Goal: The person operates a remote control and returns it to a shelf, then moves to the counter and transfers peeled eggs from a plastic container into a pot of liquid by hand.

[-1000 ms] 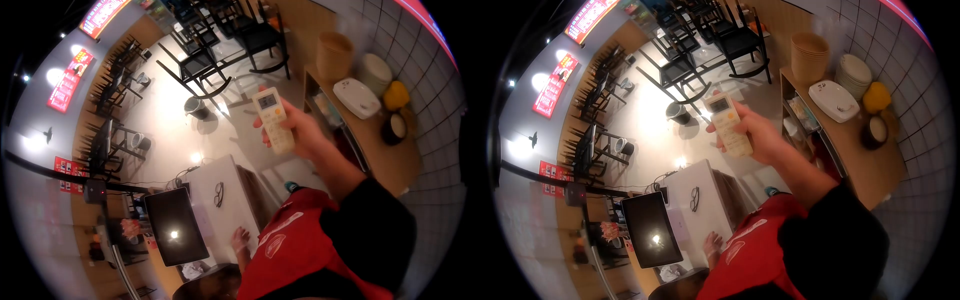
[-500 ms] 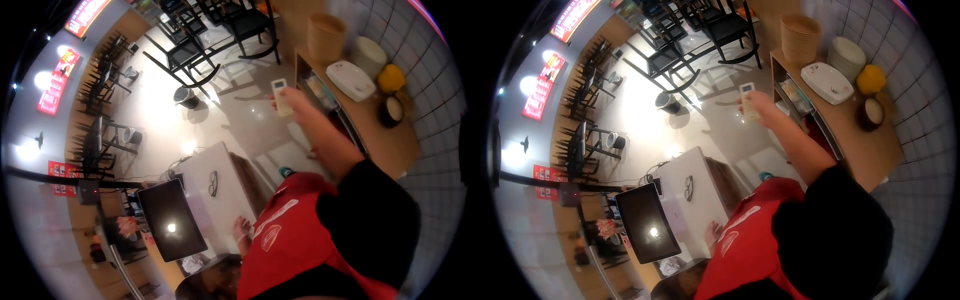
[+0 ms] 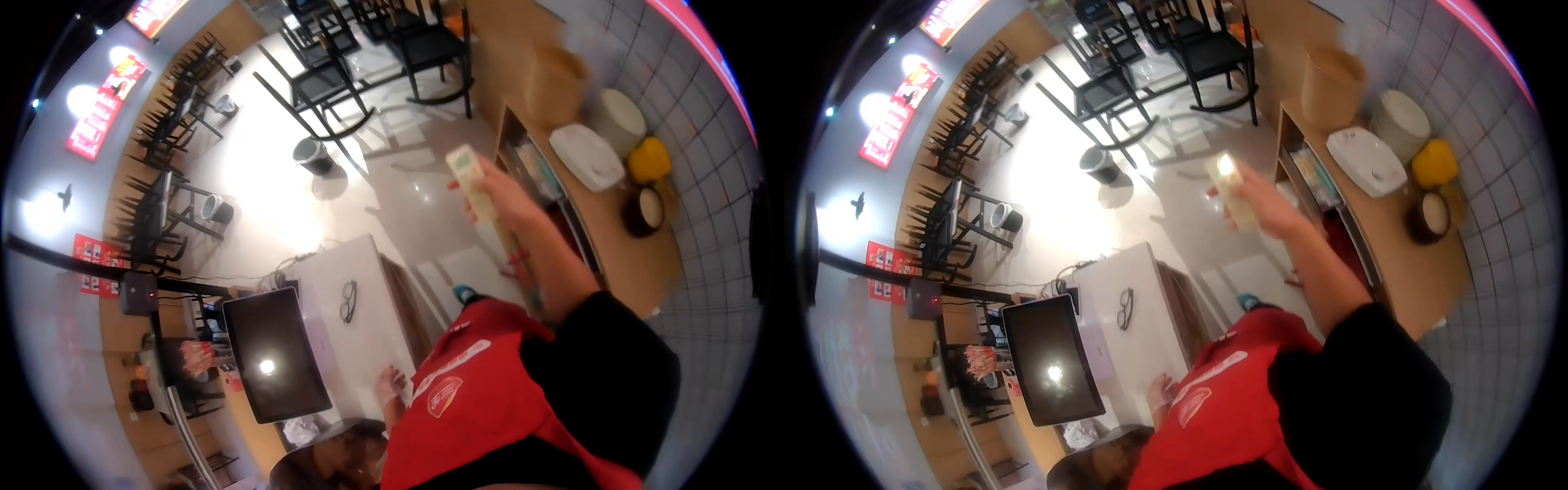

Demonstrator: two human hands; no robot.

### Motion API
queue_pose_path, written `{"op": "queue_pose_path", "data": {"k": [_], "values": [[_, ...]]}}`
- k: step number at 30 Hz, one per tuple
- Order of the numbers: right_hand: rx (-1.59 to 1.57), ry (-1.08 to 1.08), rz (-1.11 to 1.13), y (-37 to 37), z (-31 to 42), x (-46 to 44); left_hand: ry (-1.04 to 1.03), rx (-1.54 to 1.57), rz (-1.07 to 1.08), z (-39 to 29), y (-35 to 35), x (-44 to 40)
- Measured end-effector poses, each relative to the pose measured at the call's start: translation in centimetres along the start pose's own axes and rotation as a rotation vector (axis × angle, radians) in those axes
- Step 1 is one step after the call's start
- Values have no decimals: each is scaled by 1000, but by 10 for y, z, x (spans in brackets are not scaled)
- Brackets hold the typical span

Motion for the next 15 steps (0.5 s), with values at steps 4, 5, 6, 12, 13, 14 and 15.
{"op": "queue_pose_path", "data": {"k": [4, 5, 6, 12, 13, 14, 15], "values": [[57, -35, 133, -8, -30, -1, -614, -1201, 318, 23, 42, -53], [74, -96, 135, -20, -23, 1, -1162, -1375, 369, 33, 55, -68], [53, -102, 151, -17, -35, -8, -785, -1401, 284, 37, 54, -69], [-51, -88, 274, -50, 6, -19, -273, -191, 285, 18, 16, -98], [-47, -71, 295, -55, 13, -25, -275, -160, 279, 16, 16, -103], [-72, -35, 335, -62, 15, -25, -272, -145, 273, 15, 16, -108], [-100, -4, 371, -64, 19, -26, -279, -135, 267, 14, 14, -110]]}}
Point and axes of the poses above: each hand's wrist, its own x-axis away from the middle knuckle, its own y-axis out of the back of the hand, z = x × y, the point moved 1 cm from there along -x, towards the middle knuckle, and after that the axes turned 5 degrees about z, right-handed, at the moved point
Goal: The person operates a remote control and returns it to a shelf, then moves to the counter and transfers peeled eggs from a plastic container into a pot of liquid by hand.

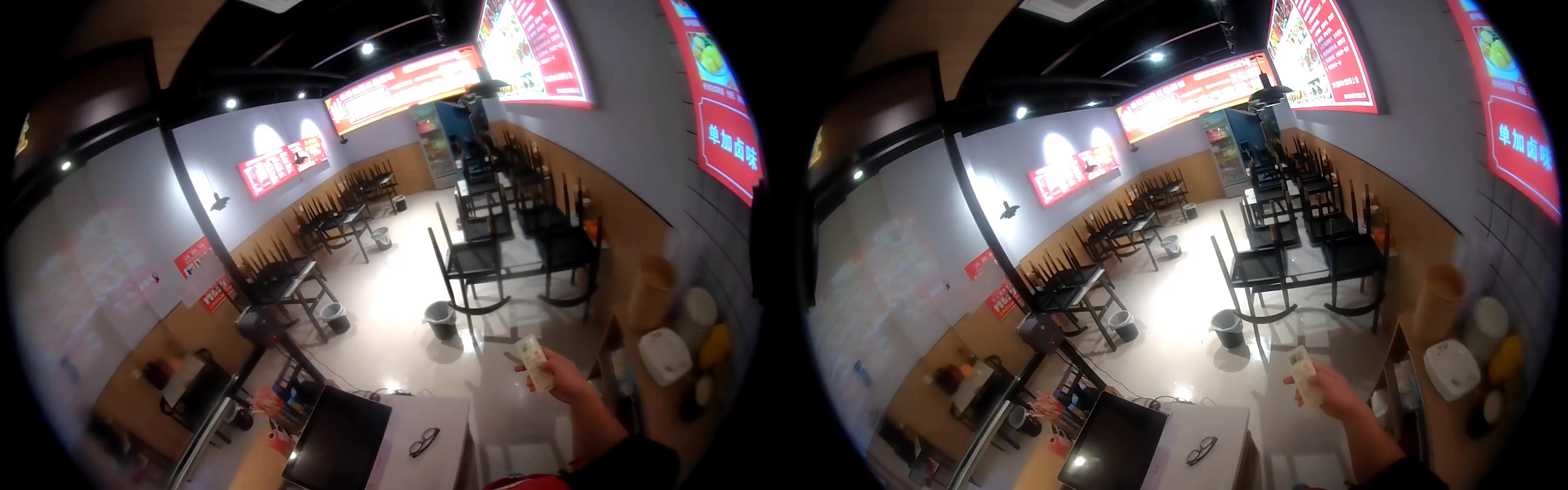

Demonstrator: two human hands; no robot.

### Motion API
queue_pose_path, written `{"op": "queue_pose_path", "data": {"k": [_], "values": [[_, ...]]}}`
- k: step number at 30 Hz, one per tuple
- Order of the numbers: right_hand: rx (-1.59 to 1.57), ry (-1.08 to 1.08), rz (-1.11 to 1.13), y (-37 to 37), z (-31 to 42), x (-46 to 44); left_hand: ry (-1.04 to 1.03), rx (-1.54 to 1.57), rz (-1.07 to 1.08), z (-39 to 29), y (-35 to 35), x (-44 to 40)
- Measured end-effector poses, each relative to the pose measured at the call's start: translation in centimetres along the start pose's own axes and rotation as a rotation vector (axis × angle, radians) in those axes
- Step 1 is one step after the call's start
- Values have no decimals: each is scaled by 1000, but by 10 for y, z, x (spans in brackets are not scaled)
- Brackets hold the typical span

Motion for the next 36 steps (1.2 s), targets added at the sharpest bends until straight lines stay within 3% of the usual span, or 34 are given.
{"op": "queue_pose_path", "data": {"k": [11, 31, 36], "values": [[-19, 45, 73, -53, 34, 14, 6, 47, -31, -4, 2, -10], [-2, 175, 205, -61, 37, 49, 17, 130, -51, 6, -8, -16], [37, 74, 226, -60, 32, 54, 35, 163, -71, 10, -9, -14]]}}
Point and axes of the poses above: each hand's wrist, its own x-axis away from the middle knuckle, its own y-axis out of the back of the hand, z = x × y, the point moved 1 cm from there along -x, towards the middle knuckle, and after that the axes turned 5 degrees about z, right-handed, at the moved point
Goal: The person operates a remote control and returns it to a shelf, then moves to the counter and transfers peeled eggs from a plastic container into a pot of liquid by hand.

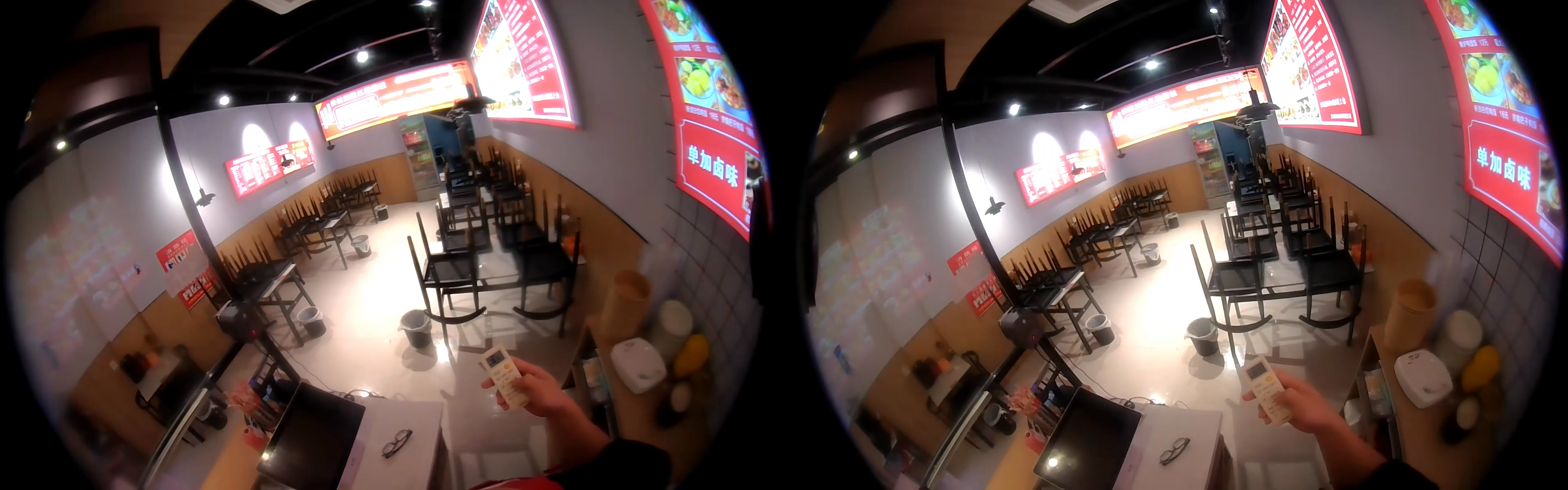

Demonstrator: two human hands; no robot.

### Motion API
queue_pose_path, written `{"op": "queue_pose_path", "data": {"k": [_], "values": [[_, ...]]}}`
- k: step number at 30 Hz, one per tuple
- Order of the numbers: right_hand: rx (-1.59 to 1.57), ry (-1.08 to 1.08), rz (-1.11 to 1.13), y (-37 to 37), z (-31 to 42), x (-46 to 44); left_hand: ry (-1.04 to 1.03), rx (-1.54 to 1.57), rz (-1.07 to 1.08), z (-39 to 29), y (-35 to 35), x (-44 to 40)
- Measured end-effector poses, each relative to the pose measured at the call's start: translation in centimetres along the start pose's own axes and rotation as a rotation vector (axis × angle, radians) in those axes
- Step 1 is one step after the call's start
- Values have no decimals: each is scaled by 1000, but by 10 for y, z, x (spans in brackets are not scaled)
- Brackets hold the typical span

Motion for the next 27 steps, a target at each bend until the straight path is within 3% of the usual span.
{"op": "queue_pose_path", "data": {"k": [10, 13, 17, 22, 27], "values": [[110, -97, -55, -20, 16, -13, 51, 81, -77, 12, 4, 16], [269, -112, -57, -26, 34, -28, 70, 110, -110, 14, 6, 24], [351, 94, 124, -46, 73, -49, 94, 171, -184, 24, 14, 44], [350, 309, 355, -91, 111, -68, 89, 118, -251, -9, -5, 79], [409, 389, 514, -127, 121, -77, 101, 165, -266, -21, -24, 95]]}}
Point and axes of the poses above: each hand's wrist, its own x-axis away from the middle knuckle, its own y-axis out of the back of the hand, z = x × y, the point moved 1 cm from there along -x, towards the middle knuckle, and after that the axes turned 5 degrees about z, right-handed, at the moved point
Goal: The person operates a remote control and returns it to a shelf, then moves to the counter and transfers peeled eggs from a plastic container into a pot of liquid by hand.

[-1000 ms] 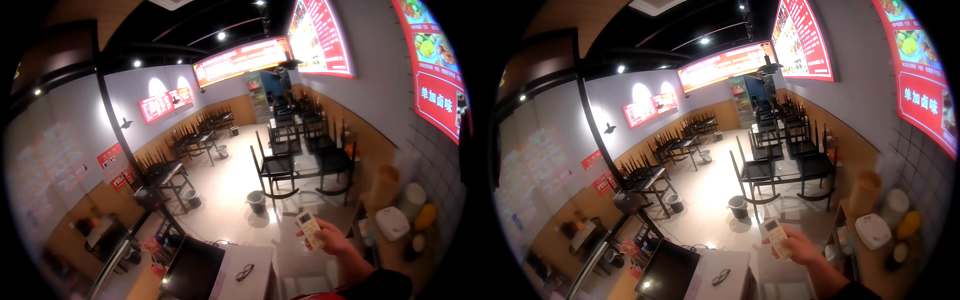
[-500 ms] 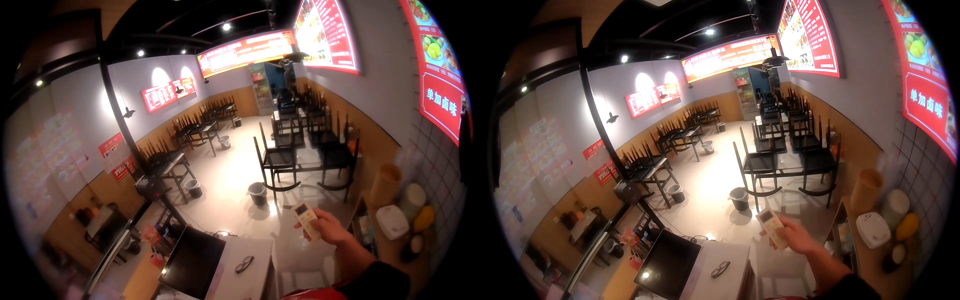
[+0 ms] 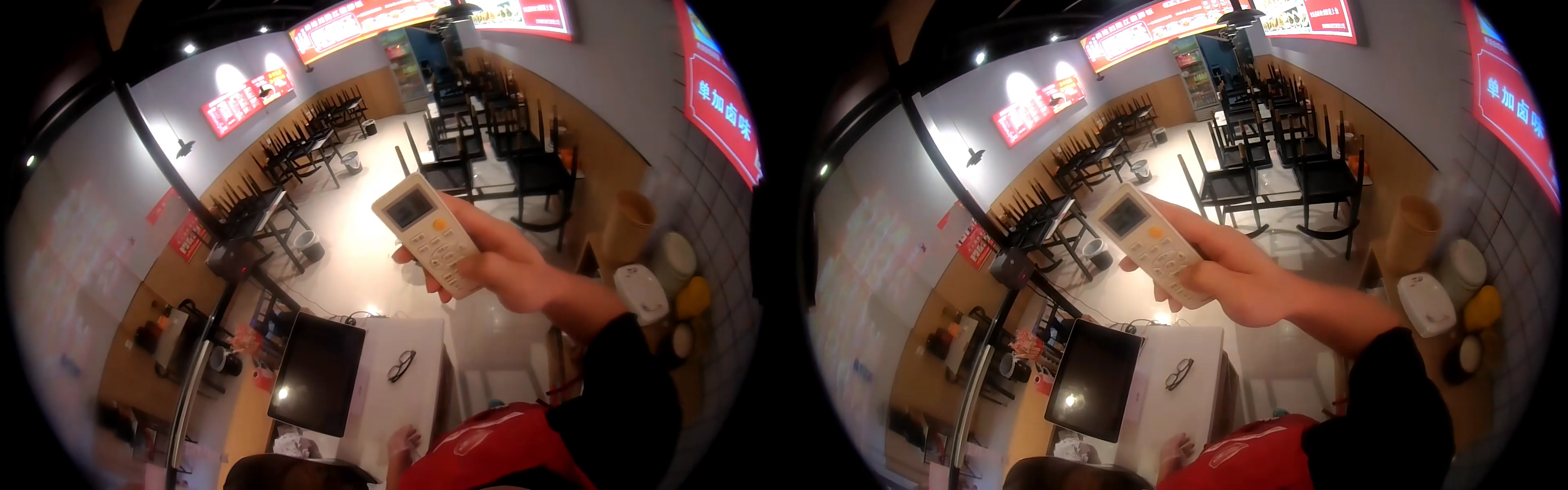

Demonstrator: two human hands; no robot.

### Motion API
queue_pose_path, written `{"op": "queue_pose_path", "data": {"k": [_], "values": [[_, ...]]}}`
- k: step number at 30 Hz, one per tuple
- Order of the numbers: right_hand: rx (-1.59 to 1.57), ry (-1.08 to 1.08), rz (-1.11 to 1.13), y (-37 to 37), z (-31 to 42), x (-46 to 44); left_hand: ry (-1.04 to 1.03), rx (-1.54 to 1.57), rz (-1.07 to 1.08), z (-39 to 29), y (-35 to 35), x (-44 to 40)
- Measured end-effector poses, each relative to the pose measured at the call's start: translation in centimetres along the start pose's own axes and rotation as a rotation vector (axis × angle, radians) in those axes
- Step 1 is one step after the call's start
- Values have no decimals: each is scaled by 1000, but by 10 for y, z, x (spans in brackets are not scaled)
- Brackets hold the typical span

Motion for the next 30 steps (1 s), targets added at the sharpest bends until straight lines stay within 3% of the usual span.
{"op": "queue_pose_path", "data": {"k": [13, 14, 16, 22, 30], "values": [[-137, -120, 10, -9, 3, 0, 51, 69, -34, 23, 14, -5], [-118, -202, -69, -9, 3, 1, 75, 66, -16, 25, 15, -7], [-94, -300, -173, 1, -1, 1, 24, 57, 37, 32, 15, -19], [-89, -325, -273, 22, -36, 8, -124, -49, 204, 27, 22, -58], [-107, -303, -312, 23, -49, 18, -185, -108, 269, 37, 34, -79]]}}
Point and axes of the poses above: each hand's wrist, its own x-axis away from the middle knuckle, its own y-axis out of the back of the hand, z = x × y, the point moved 1 cm from there along -x, towards the middle knuckle, and after that the axes turned 5 degrees about z, right-handed, at the moved point
